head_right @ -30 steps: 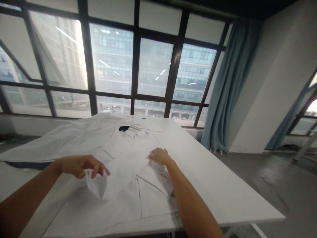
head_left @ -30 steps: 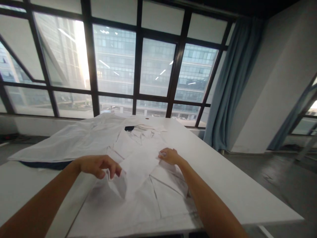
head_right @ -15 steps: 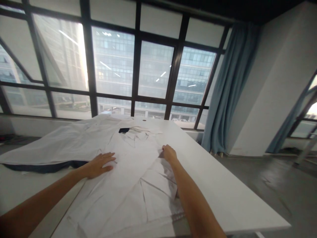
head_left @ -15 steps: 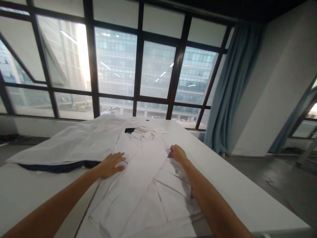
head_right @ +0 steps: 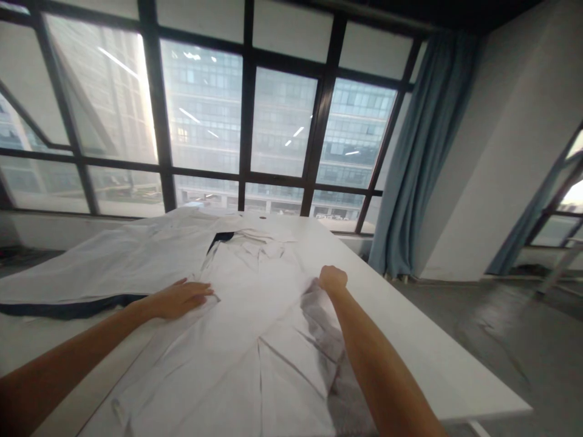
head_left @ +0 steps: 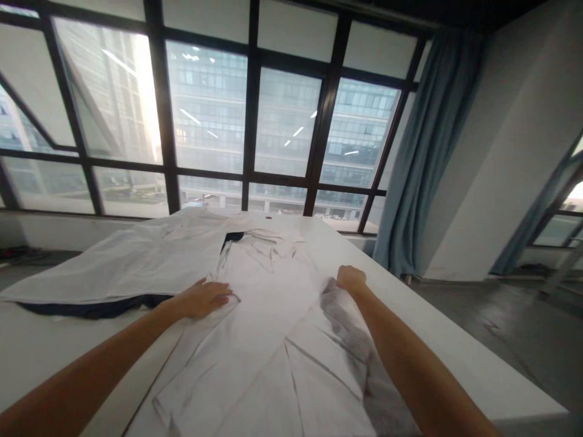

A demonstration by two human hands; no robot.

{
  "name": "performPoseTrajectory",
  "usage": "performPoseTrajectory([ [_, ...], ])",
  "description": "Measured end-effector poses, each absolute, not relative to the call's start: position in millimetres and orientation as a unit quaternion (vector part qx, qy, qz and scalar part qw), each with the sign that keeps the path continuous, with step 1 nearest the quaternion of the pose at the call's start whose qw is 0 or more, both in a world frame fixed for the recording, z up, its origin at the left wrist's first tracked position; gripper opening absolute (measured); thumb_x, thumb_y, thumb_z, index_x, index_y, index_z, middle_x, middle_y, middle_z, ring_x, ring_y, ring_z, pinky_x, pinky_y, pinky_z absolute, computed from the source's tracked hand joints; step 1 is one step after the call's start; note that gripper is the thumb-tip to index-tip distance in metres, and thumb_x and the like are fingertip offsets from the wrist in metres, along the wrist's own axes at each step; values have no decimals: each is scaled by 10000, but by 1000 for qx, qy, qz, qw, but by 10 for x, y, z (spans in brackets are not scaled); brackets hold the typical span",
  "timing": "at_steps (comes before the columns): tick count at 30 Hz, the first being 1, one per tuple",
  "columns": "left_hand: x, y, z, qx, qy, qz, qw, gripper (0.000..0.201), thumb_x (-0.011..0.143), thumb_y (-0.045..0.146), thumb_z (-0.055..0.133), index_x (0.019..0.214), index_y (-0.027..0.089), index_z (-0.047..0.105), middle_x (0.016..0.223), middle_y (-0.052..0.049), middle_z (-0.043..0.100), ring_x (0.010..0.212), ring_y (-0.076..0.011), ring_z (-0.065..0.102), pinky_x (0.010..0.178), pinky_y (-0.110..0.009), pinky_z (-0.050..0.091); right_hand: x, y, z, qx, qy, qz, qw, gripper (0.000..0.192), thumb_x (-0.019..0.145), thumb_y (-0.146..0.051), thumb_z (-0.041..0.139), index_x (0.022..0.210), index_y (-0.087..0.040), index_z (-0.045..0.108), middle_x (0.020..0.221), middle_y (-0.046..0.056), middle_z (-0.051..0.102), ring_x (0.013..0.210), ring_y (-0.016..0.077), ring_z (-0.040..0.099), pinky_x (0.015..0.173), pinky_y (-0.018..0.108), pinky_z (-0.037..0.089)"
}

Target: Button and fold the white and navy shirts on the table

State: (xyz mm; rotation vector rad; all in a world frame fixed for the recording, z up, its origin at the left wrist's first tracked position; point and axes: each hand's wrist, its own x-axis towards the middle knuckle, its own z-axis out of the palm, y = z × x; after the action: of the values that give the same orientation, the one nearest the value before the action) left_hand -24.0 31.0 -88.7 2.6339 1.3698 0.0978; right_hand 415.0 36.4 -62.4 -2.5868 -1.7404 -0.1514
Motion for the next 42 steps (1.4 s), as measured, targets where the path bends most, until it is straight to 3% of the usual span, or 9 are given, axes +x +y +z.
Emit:
performPoseTrajectory([
  [3, -110, 572, -784, 867, 488, 97, 35, 520, 948, 444, 229, 1153, 221, 652, 1241, -80, 635, 1189, -224, 540, 1060, -376, 321, 3983, 519, -633, -781, -619, -63, 61, 338, 884, -222, 462, 1151, -110, 636, 1178, 198, 626, 1085, 277, 604, 877, 374, 469],
  [6, -6, 798, -866, 853, 512, 99, 3, 542, 947, 422, 236, 1318, 162, 533, 1420, -105, 476, 1322, -214, 410, 1097, -355, 280, 3807, 672, -788, -680, -727, -27, 90, 453, 950, -347, 369, 1345, -162, 493, 1400, 140, 478, 1274, 237, 457, 1039, 374, 360],
  [9, -31, 874, -1066, 861, 507, 49, -1, 587, 945, 455, 244, 1434, 162, 387, 1524, -110, 285, 1412, -229, 241, 1131, -426, 195, 3783, 746, -976, -667, -743, 40, 34, 593, 958, -503, 282, 1460, -188, 324, 1536, 106, 262, 1396, 269, 256, 1111, 502, 215],
  [13, -137, 873, -1125, 873, 487, 15, -3, 595, 945, 465, 240, 1461, 184, 337, 1535, -107, 241, 1425, -237, 200, 1133, -480, 139, 3899, 806, -1052, -701, -710, 62, 1, 672, 949, -582, 170, 1500, -200, 219, 1573, 74, 125, 1435, 276, 114, 1119, 567, 86],
  [19, 50, 1294, -786, 854, 517, 41, -36, 489, 956, 433, 253, 1278, 233, 563, 1383, -94, 519, 1286, -251, 454, 1099, -494, 229, 3837, 1157, -964, -685, -727, 23, 20, 579, 971, -508, 197, 1472, -233, 287, 1560, 78, 197, 1429, 249, 155, 1119, 555, 93],
  [24, 283, 1805, -909, 826, 561, 47, -19, 556, 961, 422, 247, 1412, 139, 405, 1499, -154, 327, 1386, -253, 303, 1101, -445, 272, 3763, 1584, -1070, -701, -712, 28, 34, 564, 974, -482, 192, 1472, -233, 282, 1561, 84, 193, 1427, 239, 162, 1111, 546, 120],
  [28, 299, 2051, -1124, 815, 579, 35, 0, 634, 957, 478, 212, 1470, 112, 293, 1544, -139, 212, 1430, -248, 172, 1128, -467, 214, 3816, 1839, -1176, -711, -701, 37, 34, 618, 964, -496, 176, 1476, -165, 275, 1558, 113, 188, 1425, 254, 159, 1105, 563, 118],
  [39, 380, 2312, -1244, 825, 564, 46, 2, 686, 940, 558, 182, 1471, 138, 290, 1549, -128, 207, 1433, -246, 164, 1127, -475, 182, 3795, 2100, -1191, -714, -699, 24, 20, 686, 944, -538, 169, 1486, -125, 247, 1562, 123, 165, 1427, 254, 137, 1110, 537, 105],
  [42, 396, 2267, -1187, 831, 552, 61, -22, 642, 952, 507, 218, 1456, 123, 323, 1534, -143, 247, 1424, -260, 196, 1125, -477, 183, 3700, 1995, -1119, -725, -687, -36, 32, 648, 954, -480, 210, 1473, -98, 277, 1547, 151, 205, 1424, 265, 140, 1118, 529, 24],
])
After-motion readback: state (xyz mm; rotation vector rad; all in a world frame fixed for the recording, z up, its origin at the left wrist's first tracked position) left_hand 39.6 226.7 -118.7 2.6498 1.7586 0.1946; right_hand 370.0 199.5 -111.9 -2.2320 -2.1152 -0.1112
